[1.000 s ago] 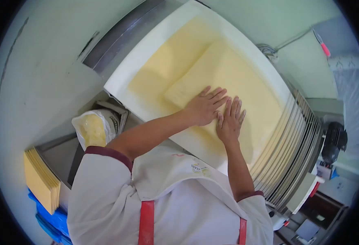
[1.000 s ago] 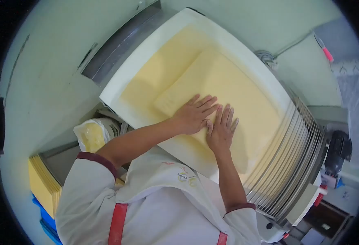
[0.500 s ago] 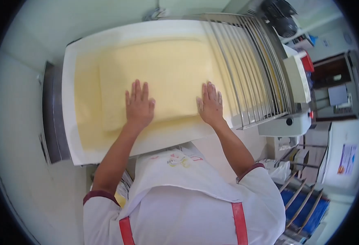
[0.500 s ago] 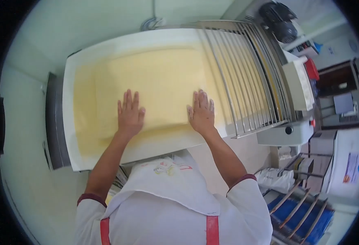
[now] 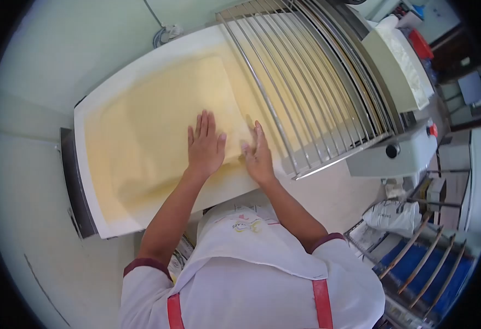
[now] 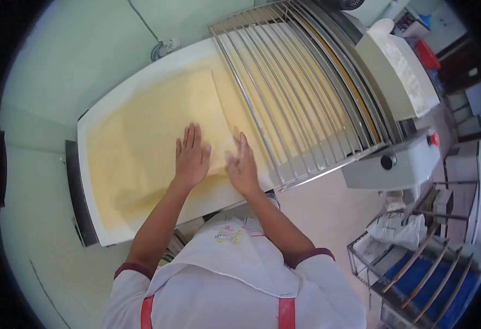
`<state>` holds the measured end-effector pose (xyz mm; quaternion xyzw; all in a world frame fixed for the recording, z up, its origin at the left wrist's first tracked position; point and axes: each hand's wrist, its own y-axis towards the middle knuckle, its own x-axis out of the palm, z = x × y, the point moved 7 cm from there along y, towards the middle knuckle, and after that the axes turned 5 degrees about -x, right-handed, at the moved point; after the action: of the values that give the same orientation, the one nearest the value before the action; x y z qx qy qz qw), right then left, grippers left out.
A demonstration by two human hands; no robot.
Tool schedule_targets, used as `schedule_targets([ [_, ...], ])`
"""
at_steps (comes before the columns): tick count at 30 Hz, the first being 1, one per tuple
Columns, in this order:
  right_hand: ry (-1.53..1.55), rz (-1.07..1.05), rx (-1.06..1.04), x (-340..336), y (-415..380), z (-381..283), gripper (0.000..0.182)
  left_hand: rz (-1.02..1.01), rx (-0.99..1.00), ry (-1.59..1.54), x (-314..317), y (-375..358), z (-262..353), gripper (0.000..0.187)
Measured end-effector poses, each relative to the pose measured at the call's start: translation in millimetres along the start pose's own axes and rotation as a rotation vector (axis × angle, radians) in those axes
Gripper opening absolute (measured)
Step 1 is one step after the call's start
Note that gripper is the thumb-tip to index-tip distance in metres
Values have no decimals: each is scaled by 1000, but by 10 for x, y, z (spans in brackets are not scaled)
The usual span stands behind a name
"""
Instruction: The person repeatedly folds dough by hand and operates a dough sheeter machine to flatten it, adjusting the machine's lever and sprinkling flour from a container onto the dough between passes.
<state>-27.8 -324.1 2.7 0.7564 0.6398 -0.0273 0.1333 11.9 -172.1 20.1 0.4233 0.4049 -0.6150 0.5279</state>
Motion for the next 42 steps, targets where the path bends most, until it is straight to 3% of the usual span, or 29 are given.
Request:
schedule_targets([
  [1, 96, -43, -28, -81, 16, -68, 58, 16, -66, -48, 73, 141, 188, 66],
  [3, -210, -337, -177, -597, 56, -665, 69, 37, -145, 40, 221, 371, 467, 64],
  [5, -306, -469, -359, -1682, 228, -1073, 63, 85, -154, 150, 252, 386, 540, 62],
  [10, -932, 231, -252, -5505, 979, -889, 51, 66, -178, 203, 246, 408, 598, 62],
  [12, -927, 166, -101, -6491, 1305, -315, 48, 75, -224, 205, 294, 358, 607, 63],
  [14, -614, -43, 69, -7081, 1583, 332, 46, 90, -267, 216, 329, 318, 650, 63],
  [16, -255, -192, 199, -7109, 1716, 806, 45, 130, -325, 235, 383, 183, 861, 63],
  [17, -254, -238, 213, -7139, 1778, 916, 45, 143, -362, 243, 438, 34, 945, 63],
  [20, -261, -302, 162, -6947, 1898, 1095, 45, 307, -198, 13, 575, -615, 1323, 62],
  [23, -255, -338, 89, -6807, 1962, 1181, 45, 469, -316, -297, 784, -1581, 1663, 55],
  [26, -239, -376, 12, -6671, 2008, 1263, 45, 696, -586, -503, 1218, -2360, 2073, 45],
  [29, -221, -398, -50, -6541, 1954, 1286, 44, 779, -641, -657, 1300, -2610, 2915, 35],
  [32, -219, -442, -102, -6481, 1921, 1268, 44, 688, -542, -839, 1410, -2527, 3888, 31],
  [34, -376, -490, -263, -6495, 1929, 1251, 44, 452, -447, -858, 1464, -2401, 4605, 30],
  [35, -622, -449, -556, -6515, 1913, 1224, 43, 341, -400, -876, 1551, -2304, 4965, 30],
  [36, -876, -318, -843, -6557, 1865, 1211, 42, 391, -264, -828, 1557, -2202, 5318, 30],
  [38, 163, -511, 3, -6382, 1866, 1062, 40, 502, -27, -716, 1634, -2064, 5969, 30],
  [42, 508, -544, -4, -6241, 1837, 971, 38, 819, -507, -886, 2326, -1921, 6256, 30],
])
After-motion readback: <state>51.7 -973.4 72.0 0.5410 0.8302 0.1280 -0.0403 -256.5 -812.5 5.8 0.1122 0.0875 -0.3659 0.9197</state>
